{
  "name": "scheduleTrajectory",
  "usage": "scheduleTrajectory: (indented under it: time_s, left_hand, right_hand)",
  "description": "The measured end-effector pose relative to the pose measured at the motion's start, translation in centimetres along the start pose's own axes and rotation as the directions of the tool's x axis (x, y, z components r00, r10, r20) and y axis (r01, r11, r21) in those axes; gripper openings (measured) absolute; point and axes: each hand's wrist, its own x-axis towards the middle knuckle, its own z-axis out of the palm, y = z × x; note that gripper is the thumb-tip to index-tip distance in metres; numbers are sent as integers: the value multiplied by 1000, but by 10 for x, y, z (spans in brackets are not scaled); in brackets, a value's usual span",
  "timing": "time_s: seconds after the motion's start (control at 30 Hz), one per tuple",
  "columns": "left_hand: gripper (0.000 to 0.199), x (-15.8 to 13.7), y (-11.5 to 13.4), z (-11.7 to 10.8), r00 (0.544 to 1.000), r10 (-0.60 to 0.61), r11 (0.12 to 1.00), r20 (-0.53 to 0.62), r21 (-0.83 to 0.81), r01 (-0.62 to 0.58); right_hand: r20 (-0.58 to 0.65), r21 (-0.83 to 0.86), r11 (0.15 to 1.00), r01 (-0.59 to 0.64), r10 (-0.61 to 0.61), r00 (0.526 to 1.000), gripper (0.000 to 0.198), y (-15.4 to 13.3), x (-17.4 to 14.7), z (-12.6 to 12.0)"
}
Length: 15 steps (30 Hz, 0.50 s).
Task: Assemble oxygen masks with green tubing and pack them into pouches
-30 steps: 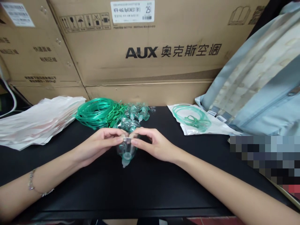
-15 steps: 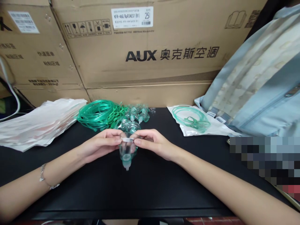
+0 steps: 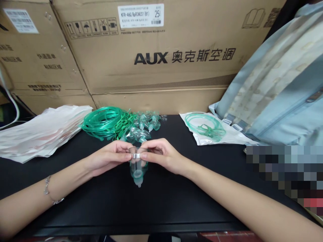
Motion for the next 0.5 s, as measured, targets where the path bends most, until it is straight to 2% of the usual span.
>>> scheduleTrajectory:
  time_s: [0.17,0.3,0.5]
  left_hand:
    - [4,-1,5,1,999,12,995,-36,103,-8]
    - [6,-2,8,1,997,-18,985,-76,169,31]
    - [7,-1,4,1,999,-19,992,-25,123,22]
  right_hand:
    - [24,-95,995,42,-40,999,19,-3,0,-1]
    - [34,-149,989,10,-5,999,20,-7,0,0]
    - [30,-67,998,2,0,1000,20,-2,2,2]
